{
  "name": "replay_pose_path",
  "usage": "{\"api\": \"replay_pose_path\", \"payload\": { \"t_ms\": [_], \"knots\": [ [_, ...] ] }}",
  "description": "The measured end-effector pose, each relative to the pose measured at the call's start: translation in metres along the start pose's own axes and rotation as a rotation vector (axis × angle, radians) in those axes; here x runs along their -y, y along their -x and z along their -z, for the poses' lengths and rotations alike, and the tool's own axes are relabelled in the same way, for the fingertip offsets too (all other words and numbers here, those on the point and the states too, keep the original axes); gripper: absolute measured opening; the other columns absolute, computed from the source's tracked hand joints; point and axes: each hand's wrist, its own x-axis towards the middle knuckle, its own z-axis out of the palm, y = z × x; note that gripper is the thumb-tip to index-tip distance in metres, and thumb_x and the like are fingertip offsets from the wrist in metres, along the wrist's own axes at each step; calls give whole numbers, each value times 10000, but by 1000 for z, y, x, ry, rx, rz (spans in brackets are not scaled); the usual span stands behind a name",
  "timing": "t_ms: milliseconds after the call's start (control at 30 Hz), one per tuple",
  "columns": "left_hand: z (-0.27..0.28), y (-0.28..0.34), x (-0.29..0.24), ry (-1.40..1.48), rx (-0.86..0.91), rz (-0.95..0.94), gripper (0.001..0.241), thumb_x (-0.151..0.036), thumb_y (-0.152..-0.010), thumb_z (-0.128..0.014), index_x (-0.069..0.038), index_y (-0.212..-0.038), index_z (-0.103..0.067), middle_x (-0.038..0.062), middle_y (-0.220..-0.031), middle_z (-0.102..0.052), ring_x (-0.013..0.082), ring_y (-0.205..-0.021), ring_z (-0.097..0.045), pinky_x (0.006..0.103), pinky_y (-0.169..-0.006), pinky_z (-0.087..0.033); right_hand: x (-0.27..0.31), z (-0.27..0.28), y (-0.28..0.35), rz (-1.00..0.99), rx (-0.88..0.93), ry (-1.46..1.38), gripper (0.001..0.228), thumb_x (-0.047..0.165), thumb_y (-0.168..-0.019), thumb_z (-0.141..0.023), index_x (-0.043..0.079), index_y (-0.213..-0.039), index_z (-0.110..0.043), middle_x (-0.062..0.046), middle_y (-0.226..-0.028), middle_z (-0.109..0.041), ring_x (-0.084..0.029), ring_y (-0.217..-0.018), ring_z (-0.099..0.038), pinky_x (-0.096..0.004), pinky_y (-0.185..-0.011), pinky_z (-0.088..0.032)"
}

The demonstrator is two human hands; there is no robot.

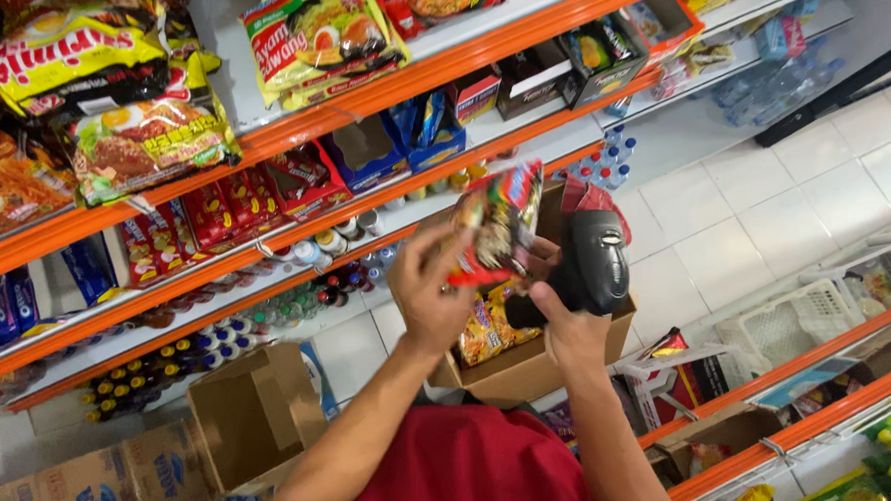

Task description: The person takes instant noodle packages from a cardboard box, scans their barcodes with a handheld scanner, and places them onto the store shelves.

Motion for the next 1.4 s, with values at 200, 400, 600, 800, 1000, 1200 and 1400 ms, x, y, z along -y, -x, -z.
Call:
{"api": "replay_pose_path", "payload": {
  "t_ms": [200, 400, 600, 800, 1000, 1200, 1400],
  "knots": [
    [-34, 10, -10, -238, -92, -323, 639, 69, -762, -746, -209, -1336, -711, 71, -1306, -588, 291, -1294, -516, 423, -1085, -462, -2, -1, -18, 103, 67, -485, 766, 170, -760, -948, 35, -1368, -502, -171, -1369, -613, -269, -1239, -656, -437, -1065, -555],
    [-26, -19, -28, -162, 2, -384, 646, -275, -790, -831, -190, -1398, -629, 165, -1407, -454, 370, -1353, -436, 479, -1152, -412, -2, 17, -60, -93, -290, -86, 584, -47, -811, -759, 37, -1352, -557, -113, -1203, -638, -236, -1055, -661, -402, -886, -583],
    [-1, -79, -12, 245, 79, 87, 799, -407, -934, -761, -119, -1570, -371, 185, -1592, -351, 357, -1482, -411, 479, -1205, -416, 19, 35, -132, -29, 117, -187, 521, -133, -872, -712, -13, -1340, -516, -122, -1194, -606, -256, -1064, -668, -440, -946, -588],
    [1, -127, -17, 671, 104, 357, 748, -283, -948, -716, -105, -1565, -333, 149, -1432, -549, 208, -1193, -627, 362, -886, -583, 22, -13, -183, 126, 15, -66, 649, -70, -915, -721, 9, -1519, -496, -33, -1313, -609, -148, -1162, -604, -325, -1044, -506],
    [5, -185, 3, 420, -38, 271, 553, -302, -1006, -689, -71, -1473, -503, 109, -1314, -598, 172, -1081, -631, 301, -817, -622, 18, -28, -199, 109, 155, 169, 549, 23, -903, -736, 17, -1423, -562, -53, -1085, -665, -193, -906, -682, -331, -835, -582],
    [16, -233, 0, 201, 50, 82, 664, -326, -925, -775, -69, -1469, -493, 146, -1310, -631, 228, -1182, -611, 415, -981, -519, 34, -67, -236, 416, 110, 302, 471, 60, -895, -799, 6, -1313, -588, -37, -1166, -664, -108, -1018, -642, -293, -889, -547],
    [18, -281, 10, -313, 82, -33, 652, -349, -890, -803, -153, -1463, -560, 136, -1147, -662, 323, -1091, -564, 479, -959, -449, 44, -102, -286, 410, 14, 341, 310, 54, -918, -765, 11, -1214, -683, -27, -1091, -723, -100, -938, -660, -272, -849, -539]
  ]
}}
